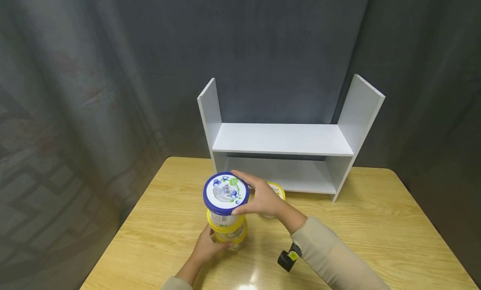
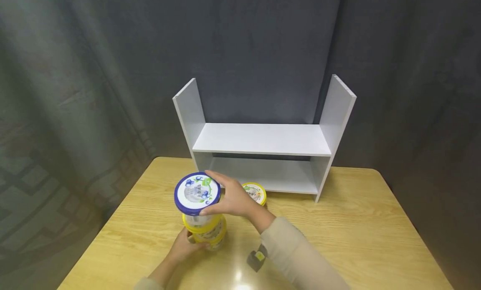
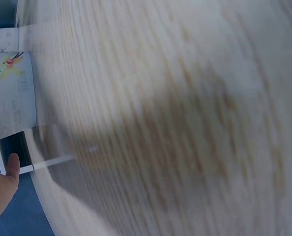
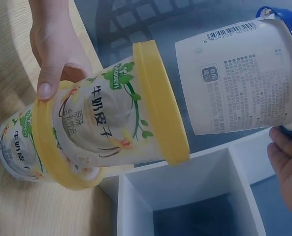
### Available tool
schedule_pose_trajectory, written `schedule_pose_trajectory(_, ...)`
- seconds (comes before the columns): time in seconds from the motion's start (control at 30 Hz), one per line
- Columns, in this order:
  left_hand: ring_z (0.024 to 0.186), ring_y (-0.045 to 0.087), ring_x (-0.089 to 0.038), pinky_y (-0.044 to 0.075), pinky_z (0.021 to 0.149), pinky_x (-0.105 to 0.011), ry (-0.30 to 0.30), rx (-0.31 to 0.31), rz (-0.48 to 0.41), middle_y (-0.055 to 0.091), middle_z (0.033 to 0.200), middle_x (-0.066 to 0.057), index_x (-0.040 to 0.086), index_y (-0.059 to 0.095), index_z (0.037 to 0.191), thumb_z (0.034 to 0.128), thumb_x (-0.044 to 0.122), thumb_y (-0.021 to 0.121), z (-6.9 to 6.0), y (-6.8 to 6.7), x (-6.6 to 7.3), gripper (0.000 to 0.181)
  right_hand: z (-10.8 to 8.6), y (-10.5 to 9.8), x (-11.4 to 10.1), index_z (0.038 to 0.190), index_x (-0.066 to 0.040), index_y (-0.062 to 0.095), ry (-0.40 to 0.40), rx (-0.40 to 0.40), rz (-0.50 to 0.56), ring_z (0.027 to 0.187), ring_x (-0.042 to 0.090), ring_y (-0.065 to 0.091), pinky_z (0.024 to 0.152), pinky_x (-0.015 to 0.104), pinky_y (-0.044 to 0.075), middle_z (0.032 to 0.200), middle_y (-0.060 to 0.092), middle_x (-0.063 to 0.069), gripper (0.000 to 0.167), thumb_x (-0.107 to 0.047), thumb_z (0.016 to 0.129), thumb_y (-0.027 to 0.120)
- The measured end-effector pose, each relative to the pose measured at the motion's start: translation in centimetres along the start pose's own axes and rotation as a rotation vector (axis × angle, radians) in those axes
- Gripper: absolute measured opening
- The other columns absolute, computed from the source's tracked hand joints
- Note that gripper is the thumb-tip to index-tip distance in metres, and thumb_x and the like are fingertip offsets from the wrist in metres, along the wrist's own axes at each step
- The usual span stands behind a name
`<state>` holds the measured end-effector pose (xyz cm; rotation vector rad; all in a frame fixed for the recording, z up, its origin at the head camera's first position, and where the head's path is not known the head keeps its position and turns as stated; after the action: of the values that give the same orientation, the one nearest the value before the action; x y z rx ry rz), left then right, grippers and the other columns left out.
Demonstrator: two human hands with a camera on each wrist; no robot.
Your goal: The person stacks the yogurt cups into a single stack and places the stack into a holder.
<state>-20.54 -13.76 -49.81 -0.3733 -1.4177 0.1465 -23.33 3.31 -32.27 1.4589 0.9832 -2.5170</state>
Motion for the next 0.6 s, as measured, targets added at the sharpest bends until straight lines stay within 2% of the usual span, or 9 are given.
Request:
schedule_pose_trajectory(0.13, 0.109, 0.042, -0.033, 0.023, 0.096, -0.054, -0.002, -0.002, -0.009, 0.051, 0.115, -0.013, 0.005, 0.042, 0.118, 0.0606, 0.02, 0.077, 0.0, 0.0, -0.5, 0.069, 0.2, 0.4, 0.3, 0.133, -0.014, 0.033, 0.021, -0.011, -0.038, 0.121, 0.021, 0.031, 0.099, 0.044, 0.025, 0.134, 0.034, 0.005, 0.094, -0.028, 0.054, 0.081)
schedule_pose_trajectory(0.3, 0.108, 0.043, -0.033, 0.024, 0.095, -0.055, -0.002, 0.0, 0.001, 0.051, 0.114, -0.013, 0.004, 0.042, 0.117, 0.0603, 0.021, 0.077, -0.2, 0.0, -0.5, 0.069, 0.2, 0.8, 0.6, 0.134, -0.015, 0.032, 0.042, -0.035, -0.055, 0.121, 0.02, 0.03, 0.099, 0.043, 0.024, 0.134, 0.033, 0.004, 0.094, -0.03, 0.055, 0.081)
schedule_pose_trajectory(0.37, 0.109, 0.043, -0.033, 0.024, 0.095, -0.055, -0.007, -0.004, 0.003, 0.051, 0.114, -0.013, 0.004, 0.042, 0.117, 0.0607, 0.02, 0.077, -0.3, -0.1, -0.1, 0.068, 0.2, 0.9, 0.6, 0.134, -0.015, 0.032, 0.048, -0.042, -0.057, 0.121, 0.02, 0.031, 0.099, 0.043, 0.025, 0.134, 0.034, 0.004, 0.094, -0.031, 0.055, 0.08)
schedule_pose_trajectory(0.53, 0.11, 0.041, -0.037, 0.022, 0.094, -0.057, -0.005, -0.012, -0.02, 0.049, 0.116, -0.017, 0.002, 0.042, 0.118, 0.0621, 0.013, 0.076, -0.7, -0.2, 1.9, 0.066, 0.2, 1.0, 0.7, 0.134, -0.016, 0.031, 0.073, -0.039, -0.052, 0.121, 0.021, 0.031, 0.098, 0.045, 0.025, 0.134, 0.034, 0.004, 0.093, -0.031, 0.056, 0.08)
schedule_pose_trajectory(0.6, 0.11, 0.04, -0.039, 0.022, 0.094, -0.058, -0.004, -0.01, -0.027, 0.049, 0.116, -0.018, 0.002, 0.041, 0.118, 0.0623, 0.012, 0.075, -0.7, -0.2, 2.2, 0.066, 0.2, 1.1, 0.7, 0.134, -0.017, 0.03, 0.077, -0.035, -0.053, 0.121, 0.021, 0.03, 0.098, 0.045, 0.025, 0.135, 0.033, 0.004, 0.093, -0.032, 0.057, 0.079)
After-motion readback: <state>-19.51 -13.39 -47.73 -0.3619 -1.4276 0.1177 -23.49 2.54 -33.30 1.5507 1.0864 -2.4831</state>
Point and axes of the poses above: each hand's wrist, its own z-axis towards the middle knuckle, its own y-axis out of the palm, x = y × z, the point moved 5 cm from there along z, towards the middle knuckle
